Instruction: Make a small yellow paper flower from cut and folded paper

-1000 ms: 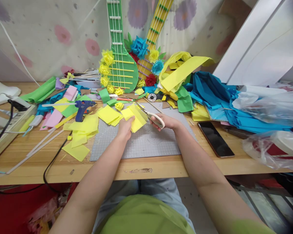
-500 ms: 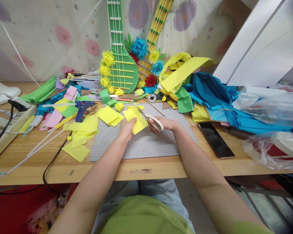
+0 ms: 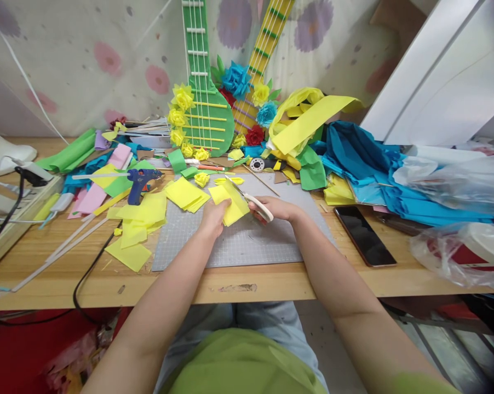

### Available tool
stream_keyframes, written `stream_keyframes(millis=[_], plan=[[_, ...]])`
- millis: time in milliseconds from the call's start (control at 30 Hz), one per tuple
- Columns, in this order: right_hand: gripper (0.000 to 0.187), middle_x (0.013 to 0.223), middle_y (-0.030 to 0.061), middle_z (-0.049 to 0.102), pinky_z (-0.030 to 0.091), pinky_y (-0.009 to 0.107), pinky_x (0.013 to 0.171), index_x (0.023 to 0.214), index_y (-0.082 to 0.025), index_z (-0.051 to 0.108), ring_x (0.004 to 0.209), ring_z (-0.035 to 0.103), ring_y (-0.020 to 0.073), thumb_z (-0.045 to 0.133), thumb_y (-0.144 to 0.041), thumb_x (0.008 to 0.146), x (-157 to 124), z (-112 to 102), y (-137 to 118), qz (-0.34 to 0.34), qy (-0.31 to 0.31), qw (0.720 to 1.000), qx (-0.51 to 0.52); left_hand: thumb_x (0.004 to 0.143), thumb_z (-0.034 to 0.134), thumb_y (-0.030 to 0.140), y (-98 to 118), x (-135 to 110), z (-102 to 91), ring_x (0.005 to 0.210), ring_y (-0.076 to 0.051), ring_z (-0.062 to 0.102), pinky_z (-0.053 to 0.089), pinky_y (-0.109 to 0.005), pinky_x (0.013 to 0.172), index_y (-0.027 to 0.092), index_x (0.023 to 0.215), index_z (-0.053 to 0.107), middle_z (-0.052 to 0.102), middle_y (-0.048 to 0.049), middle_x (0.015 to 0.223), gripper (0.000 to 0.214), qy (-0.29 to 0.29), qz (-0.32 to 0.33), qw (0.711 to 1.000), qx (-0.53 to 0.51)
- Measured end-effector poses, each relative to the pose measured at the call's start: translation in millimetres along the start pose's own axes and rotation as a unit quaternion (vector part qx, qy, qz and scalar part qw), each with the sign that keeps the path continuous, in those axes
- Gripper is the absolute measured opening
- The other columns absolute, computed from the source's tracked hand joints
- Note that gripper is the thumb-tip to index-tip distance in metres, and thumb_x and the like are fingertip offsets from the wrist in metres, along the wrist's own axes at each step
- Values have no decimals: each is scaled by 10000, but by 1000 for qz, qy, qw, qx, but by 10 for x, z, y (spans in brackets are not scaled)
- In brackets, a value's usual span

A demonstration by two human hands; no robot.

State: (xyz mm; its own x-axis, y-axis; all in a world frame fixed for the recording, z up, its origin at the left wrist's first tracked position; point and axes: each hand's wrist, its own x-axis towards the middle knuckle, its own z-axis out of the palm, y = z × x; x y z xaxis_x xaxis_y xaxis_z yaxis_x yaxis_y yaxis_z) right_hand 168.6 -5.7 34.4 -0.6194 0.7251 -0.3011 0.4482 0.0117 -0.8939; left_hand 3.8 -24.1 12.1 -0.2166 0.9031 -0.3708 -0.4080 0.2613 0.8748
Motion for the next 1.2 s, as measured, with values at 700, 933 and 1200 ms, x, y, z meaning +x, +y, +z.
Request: stream_keyframes(millis=[700,933,1200], plan=[[501,542,-27,530,379,232,511,722,-186,426,490,514,103,412,-687,725,-11,10,-16,28,26,994,-102,691,568,81,-8,2,3,795,-194,658,530,-313,727,118,915,622,687,-100,913,233,-3,-11,1000,-1],[486,531,-27,524,373,227,494,673,-186,425,475,504,99,425,-669,725,-2,24,-27,12,21,995,-92,692,565,78,24,-29,15,798,-196,659,533,-323,736,120,921,621,686,-100,925,239,2,-17,1000,-4],[488,641,28,596,394,240,551,814,-178,533,583,554,142,407,-644,747,-155,-248,23,72,173,966,-177,692,573,73,8,-14,7,791,-184,657,527,-346,771,124,886,617,686,-91,910,205,15,-1,1000,-20]])
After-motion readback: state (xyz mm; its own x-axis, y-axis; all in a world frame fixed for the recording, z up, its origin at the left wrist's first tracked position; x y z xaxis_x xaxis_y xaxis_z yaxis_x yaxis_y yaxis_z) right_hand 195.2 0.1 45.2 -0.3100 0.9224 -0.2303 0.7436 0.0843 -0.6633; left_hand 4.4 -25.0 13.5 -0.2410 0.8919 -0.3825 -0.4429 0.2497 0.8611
